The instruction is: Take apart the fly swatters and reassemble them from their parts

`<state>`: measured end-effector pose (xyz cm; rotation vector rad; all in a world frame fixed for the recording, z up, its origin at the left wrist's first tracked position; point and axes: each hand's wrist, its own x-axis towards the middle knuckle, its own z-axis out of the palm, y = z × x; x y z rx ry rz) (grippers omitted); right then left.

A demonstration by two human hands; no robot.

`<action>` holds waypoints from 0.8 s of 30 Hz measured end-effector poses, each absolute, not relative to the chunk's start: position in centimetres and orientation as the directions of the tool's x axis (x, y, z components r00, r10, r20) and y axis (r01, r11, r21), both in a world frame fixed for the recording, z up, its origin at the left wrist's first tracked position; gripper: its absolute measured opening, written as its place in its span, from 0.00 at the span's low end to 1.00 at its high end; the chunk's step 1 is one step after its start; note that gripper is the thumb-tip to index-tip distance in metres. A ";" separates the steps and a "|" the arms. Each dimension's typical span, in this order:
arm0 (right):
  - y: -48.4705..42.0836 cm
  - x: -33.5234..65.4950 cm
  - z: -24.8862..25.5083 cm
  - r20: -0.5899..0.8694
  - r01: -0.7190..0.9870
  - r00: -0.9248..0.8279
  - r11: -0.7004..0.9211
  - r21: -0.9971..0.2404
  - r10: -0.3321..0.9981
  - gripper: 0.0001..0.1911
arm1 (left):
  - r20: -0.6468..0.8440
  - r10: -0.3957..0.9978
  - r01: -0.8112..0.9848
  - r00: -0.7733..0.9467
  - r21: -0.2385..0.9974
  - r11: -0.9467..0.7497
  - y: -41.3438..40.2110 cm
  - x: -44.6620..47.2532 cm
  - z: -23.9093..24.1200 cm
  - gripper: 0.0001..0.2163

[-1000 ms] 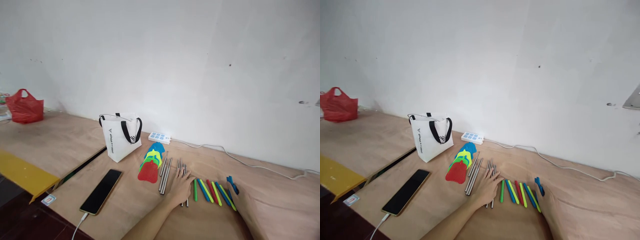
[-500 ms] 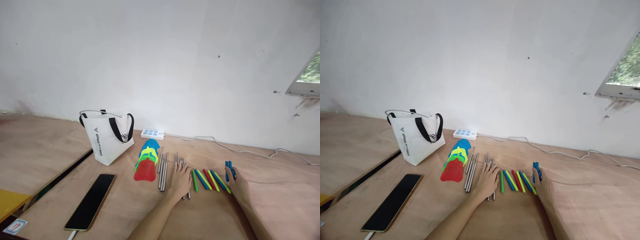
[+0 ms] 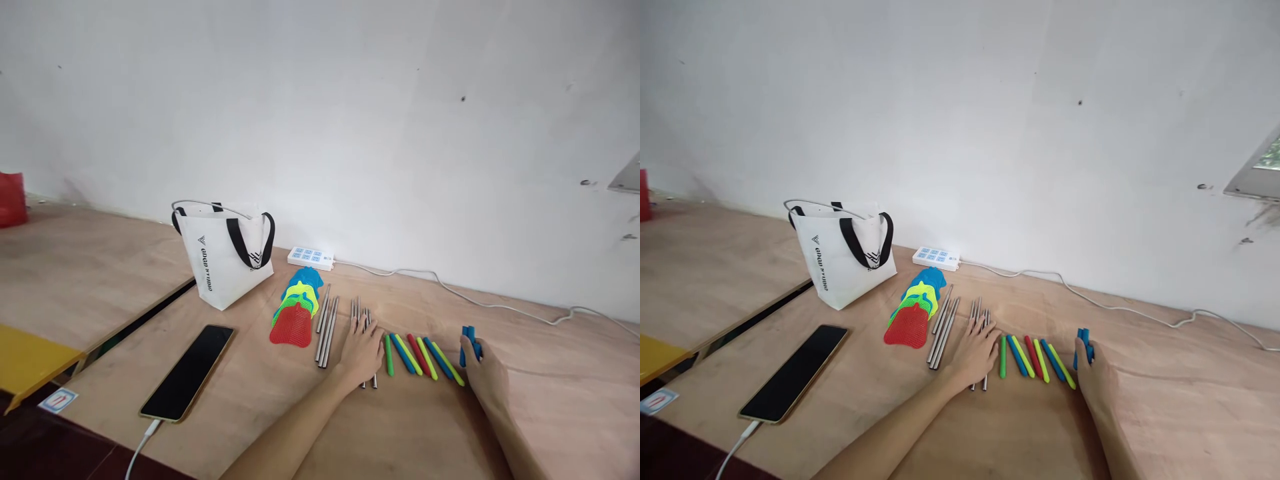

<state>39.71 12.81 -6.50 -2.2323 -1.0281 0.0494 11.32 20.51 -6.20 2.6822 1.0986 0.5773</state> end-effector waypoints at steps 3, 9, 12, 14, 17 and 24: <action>13.2 39.5 -6.7 0.185 0.671 0.665 -0.471 -0.573 0.723 0.27 | 0.305 0.696 0.624 0.650 0.307 -0.718 20.4 11.2 -6.3 0.16; 13.8 36.9 -7.1 0.224 0.738 0.468 -0.239 -0.631 0.855 0.30 | 0.298 0.694 0.624 0.655 0.305 -0.719 20.2 11.2 -6.1 0.16; 13.9 36.5 -7.5 0.197 0.753 0.423 -0.222 -0.620 0.885 0.29 | 0.295 0.695 0.623 0.656 0.309 -0.719 20.1 11.2 -5.9 0.16; 14.0 36.7 -7.9 0.190 0.747 0.443 -0.244 -0.618 0.876 0.29 | 0.294 0.692 0.621 0.659 0.307 -0.721 20.2 11.2 -5.8 0.16; 14.3 37.2 -8.3 0.193 0.757 0.481 -0.295 -0.583 0.855 0.30 | 0.291 0.693 0.626 0.659 0.298 -0.721 20.2 11.2 -5.7 0.16; 14.2 36.8 -8.2 0.231 0.802 0.455 -0.283 -0.525 0.860 0.30 | 0.296 0.691 0.622 0.659 0.302 -0.722 20.2 11.1 -5.9 0.17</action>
